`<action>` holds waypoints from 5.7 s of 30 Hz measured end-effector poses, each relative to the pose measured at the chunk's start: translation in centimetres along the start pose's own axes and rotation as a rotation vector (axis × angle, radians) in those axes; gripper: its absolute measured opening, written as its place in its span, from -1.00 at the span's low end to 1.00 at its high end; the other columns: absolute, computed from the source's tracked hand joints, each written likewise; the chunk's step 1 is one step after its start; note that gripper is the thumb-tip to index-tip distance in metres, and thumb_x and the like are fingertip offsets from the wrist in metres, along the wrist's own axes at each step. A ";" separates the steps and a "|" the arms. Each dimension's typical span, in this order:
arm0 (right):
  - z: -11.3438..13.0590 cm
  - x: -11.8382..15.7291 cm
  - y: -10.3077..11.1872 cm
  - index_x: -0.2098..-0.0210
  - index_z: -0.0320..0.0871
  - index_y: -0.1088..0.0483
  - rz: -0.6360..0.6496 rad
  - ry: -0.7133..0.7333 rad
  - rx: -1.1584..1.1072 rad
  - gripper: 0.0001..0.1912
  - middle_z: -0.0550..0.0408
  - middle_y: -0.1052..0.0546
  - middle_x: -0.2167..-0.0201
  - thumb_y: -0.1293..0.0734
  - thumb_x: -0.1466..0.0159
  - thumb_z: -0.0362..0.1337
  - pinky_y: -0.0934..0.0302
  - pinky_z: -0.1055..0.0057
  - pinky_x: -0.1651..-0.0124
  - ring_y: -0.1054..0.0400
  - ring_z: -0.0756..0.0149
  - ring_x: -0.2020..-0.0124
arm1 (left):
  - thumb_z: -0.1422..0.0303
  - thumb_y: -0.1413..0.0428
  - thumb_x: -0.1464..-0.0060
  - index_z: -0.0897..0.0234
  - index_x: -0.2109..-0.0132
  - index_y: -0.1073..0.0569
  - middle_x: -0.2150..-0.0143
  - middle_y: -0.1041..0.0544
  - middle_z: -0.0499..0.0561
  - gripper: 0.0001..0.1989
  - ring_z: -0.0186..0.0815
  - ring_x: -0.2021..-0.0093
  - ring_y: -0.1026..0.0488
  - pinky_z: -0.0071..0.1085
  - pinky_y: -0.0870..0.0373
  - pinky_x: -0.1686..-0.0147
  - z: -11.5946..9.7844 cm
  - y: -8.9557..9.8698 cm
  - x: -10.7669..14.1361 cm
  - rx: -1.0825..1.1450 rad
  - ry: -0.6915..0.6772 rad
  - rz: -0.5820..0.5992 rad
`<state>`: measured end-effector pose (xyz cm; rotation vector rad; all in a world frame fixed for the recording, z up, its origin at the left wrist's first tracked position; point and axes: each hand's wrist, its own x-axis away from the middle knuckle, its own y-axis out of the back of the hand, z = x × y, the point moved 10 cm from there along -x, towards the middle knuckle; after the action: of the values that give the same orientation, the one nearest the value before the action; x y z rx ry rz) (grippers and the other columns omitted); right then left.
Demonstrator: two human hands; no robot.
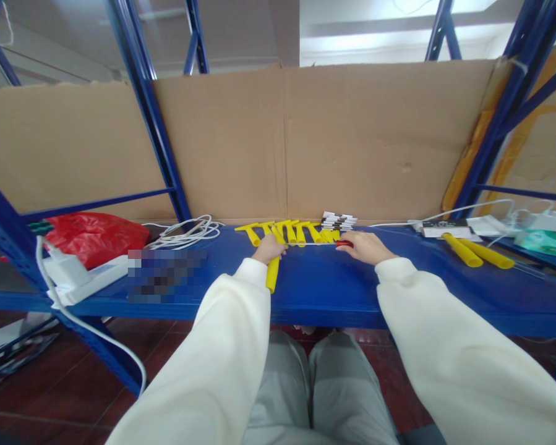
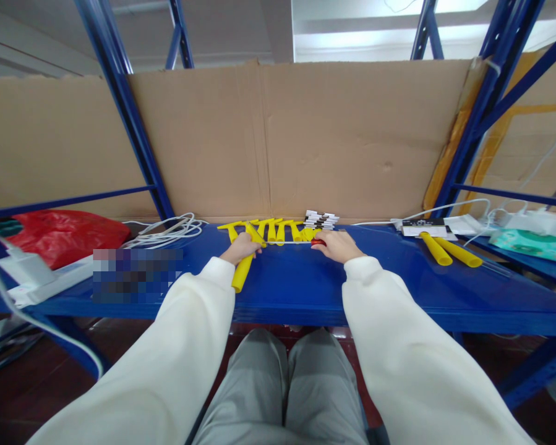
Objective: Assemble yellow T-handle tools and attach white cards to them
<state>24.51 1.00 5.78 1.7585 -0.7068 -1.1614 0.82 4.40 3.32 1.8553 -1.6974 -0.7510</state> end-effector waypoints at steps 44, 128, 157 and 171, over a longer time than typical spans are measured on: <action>-0.5 -0.1 -0.7 0.13 -0.09 -0.45 0.055 -0.067 -0.048 -0.79 -0.06 -0.65 0.16 -0.28 -0.37 -0.12 -0.22 0.35 0.23 -0.53 0.11 0.19 | 0.63 -0.13 -0.07 0.52 0.38 -0.59 0.58 -0.53 0.09 -0.86 -0.30 0.49 -0.53 -0.51 -0.42 0.44 0.0 -0.1 0.0 0.035 0.005 0.006; -0.1 -0.2 0.0 0.22 -0.12 -0.54 0.013 0.021 -0.047 -0.79 -0.07 -0.65 0.18 -0.26 -0.36 -0.24 -0.26 0.33 0.16 -0.50 0.14 0.18 | 0.62 -0.06 0.01 0.34 0.58 -0.43 0.57 -0.53 0.03 -0.76 -0.38 0.59 -0.43 -0.53 -0.36 0.50 -0.2 -1.5 0.0 0.037 -0.051 0.125; -0.6 -0.4 -2.1 0.13 -0.12 -0.53 0.131 -0.032 -0.152 -0.73 -0.10 -0.64 0.11 -0.20 -0.41 -0.21 -0.28 0.35 0.05 -0.51 0.13 0.10 | 0.61 -0.07 0.00 0.40 0.52 -0.50 0.50 -0.58 0.09 -0.79 -0.33 0.52 -0.51 -0.50 -0.43 0.46 0.1 -1.5 -0.4 0.008 -0.057 0.111; -0.5 -0.3 -0.9 0.26 -0.08 -0.36 0.045 -0.044 -0.134 -0.96 0.00 -0.59 0.35 -0.31 -0.32 -0.26 -0.12 0.39 0.32 -0.46 0.19 0.32 | 0.62 -0.05 0.00 0.35 0.59 -0.44 0.56 -0.55 0.06 -0.74 -0.34 0.56 -0.47 -0.50 -0.38 0.48 -0.2 -1.4 -0.2 0.020 -0.067 0.106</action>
<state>24.79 1.84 5.23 1.6020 -0.6753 -1.1917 1.94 4.71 2.45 1.7553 -1.8359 -0.7640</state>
